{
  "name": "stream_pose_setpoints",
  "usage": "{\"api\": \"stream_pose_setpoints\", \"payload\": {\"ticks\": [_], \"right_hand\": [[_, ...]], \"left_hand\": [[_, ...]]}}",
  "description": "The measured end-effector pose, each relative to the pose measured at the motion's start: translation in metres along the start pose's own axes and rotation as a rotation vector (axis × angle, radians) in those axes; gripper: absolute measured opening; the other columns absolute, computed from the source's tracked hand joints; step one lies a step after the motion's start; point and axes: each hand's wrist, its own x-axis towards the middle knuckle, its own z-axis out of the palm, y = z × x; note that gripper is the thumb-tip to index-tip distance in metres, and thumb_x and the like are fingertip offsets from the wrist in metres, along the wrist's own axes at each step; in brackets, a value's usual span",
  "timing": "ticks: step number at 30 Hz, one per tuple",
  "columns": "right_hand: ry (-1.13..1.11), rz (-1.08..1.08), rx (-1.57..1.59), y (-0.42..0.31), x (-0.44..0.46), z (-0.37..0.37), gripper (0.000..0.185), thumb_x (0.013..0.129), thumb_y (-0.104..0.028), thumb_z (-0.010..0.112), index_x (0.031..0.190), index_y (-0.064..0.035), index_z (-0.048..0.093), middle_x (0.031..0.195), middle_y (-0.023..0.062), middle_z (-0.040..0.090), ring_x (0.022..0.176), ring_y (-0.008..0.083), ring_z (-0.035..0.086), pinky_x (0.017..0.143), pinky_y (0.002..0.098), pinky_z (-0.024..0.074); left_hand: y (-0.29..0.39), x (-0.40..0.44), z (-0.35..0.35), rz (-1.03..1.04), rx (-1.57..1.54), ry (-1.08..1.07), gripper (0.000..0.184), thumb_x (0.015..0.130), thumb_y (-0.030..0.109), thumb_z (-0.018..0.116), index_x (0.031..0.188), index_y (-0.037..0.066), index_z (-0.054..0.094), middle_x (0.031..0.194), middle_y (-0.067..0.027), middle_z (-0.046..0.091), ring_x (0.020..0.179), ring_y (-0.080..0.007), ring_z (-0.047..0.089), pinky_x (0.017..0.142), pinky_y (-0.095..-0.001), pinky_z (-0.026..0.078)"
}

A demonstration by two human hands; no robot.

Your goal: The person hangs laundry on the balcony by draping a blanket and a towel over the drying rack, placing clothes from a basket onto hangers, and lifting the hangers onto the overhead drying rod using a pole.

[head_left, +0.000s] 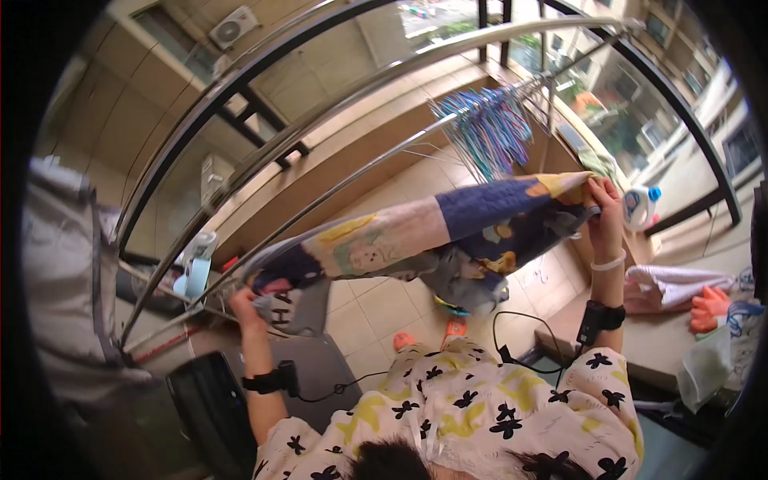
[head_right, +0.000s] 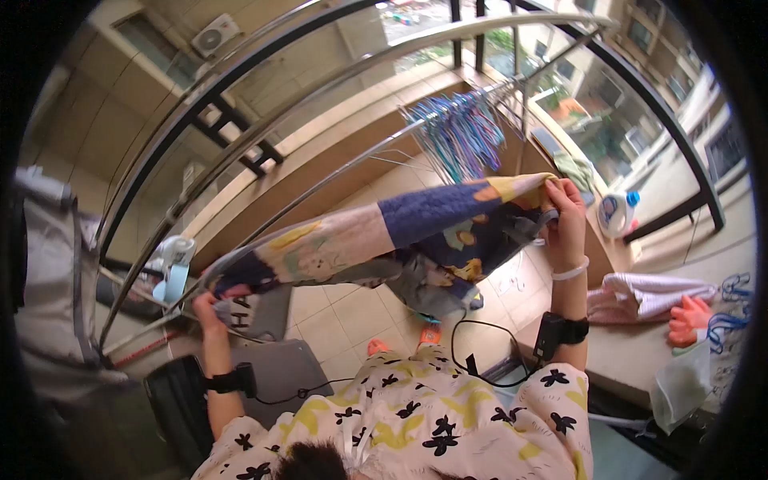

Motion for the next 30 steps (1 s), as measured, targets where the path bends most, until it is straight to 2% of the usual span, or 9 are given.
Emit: {"api": "stream_pose_setpoints", "payload": {"ticks": [1,2,8,15,19,21,24,27,30], "right_hand": [[0.060,-0.075,-0.045,-0.008,0.004,0.011,0.008,0.086,-0.008,0.056,0.078,-0.0090,0.054,0.063,-0.0056,0.047,0.054,0.0016,0.040,0.050,0.0158,0.0297],[-0.183,-0.120,-0.045,-0.012,0.020,-0.002,0.007,0.086,-0.008,0.057,0.080,-0.0085,0.055,0.067,-0.0046,0.050,0.057,0.0022,0.043,0.053,0.0159,0.0332],[-0.409,-0.192,0.010,-0.069,0.075,0.053,0.007,0.085,-0.010,0.057,0.091,-0.0065,0.058,0.086,0.0011,0.059,0.077,0.0096,0.057,0.070,0.0222,0.0457],[-0.505,-0.351,-0.026,-0.143,0.158,0.068,0.023,0.089,-0.021,0.053,0.107,-0.0069,0.058,0.103,0.0022,0.058,0.096,0.0124,0.057,0.072,0.0245,0.0493],[-0.772,-0.277,-0.032,-0.207,0.296,0.089,0.029,0.090,-0.015,0.053,0.117,-0.0072,0.056,0.105,0.0033,0.060,0.088,0.0098,0.059,0.074,0.0203,0.0479],[-0.895,-0.794,-0.394,-0.230,0.315,0.114,0.030,0.089,-0.012,0.052,0.119,-0.0048,0.054,0.103,0.0053,0.061,0.089,0.0121,0.059,0.078,0.0216,0.0471],[-0.836,-1.366,-0.686,-0.268,0.352,0.175,0.039,0.087,-0.008,0.050,0.126,-0.0035,0.048,0.105,0.0085,0.062,0.092,0.0169,0.060,0.083,0.0238,0.0449],[-0.226,-1.254,-0.788,-0.314,0.362,0.254,0.036,0.084,-0.021,0.055,0.114,-0.0012,0.055,0.091,0.0101,0.064,0.085,0.0187,0.061,0.074,0.0283,0.0458],[-0.007,-0.995,-0.580,-0.302,0.336,0.322,0.033,0.085,-0.025,0.053,0.106,-0.0006,0.057,0.091,0.0158,0.064,0.088,0.0250,0.061,0.075,0.0329,0.0468]], "left_hand": [[0.030,-0.012,0.004,0.045,-0.081,-0.006,0.013,0.055,0.005,0.045,0.050,0.009,0.034,0.057,-0.0012,0.038,0.057,-0.0141,0.040,0.057,-0.0268,0.032],[0.037,-0.008,0.002,0.000,-0.192,0.014,0.013,0.056,0.006,0.045,0.051,0.009,0.033,0.058,0.0000,0.038,0.055,-0.0137,0.038,0.056,-0.0260,0.031],[0.095,-0.069,-0.002,0.109,-0.077,-0.068,0.018,0.061,0.004,0.047,0.076,0.002,0.055,0.069,0.0003,0.050,0.064,-0.0104,0.046,0.062,-0.0196,0.036],[0.165,-0.117,-0.016,0.502,0.420,-0.156,0.020,0.086,0.001,0.053,0.106,0.003,0.048,0.089,-0.0019,0.056,0.080,-0.0067,0.051,0.071,-0.0196,0.038],[0.223,-0.098,0.002,0.814,0.583,-0.042,0.021,0.090,0.005,0.051,0.111,0.003,0.047,0.093,-0.0053,0.058,0.087,-0.0136,0.054,0.080,-0.0265,0.042],[0.263,-0.076,0.015,0.991,0.607,0.041,0.019,0.089,0.009,0.054,0.107,0.003,0.049,0.091,-0.0057,0.061,0.088,-0.0128,0.058,0.075,-0.0271,0.044],[0.336,-0.043,0.031,1.178,0.913,0.205,0.022,0.090,0.016,0.052,0.109,0.005,0.049,0.093,-0.0128,0.063,0.087,-0.0251,0.063,0.071,-0.0334,0.047],[0.394,0.015,0.030,1.445,1.291,0.462,0.025,0.093,0.017,0.046,0.116,0.007,0.045,0.103,-0.0159,0.060,0.092,-0.0328,0.061,0.071,-0.0388,0.051],[0.419,0.063,0.029,1.511,1.382,0.691,0.027,0.090,0.014,0.044,0.117,0.009,0.043,0.101,-0.0185,0.059,0.090,-0.0354,0.060,0.071,-0.0413,0.051]]}}
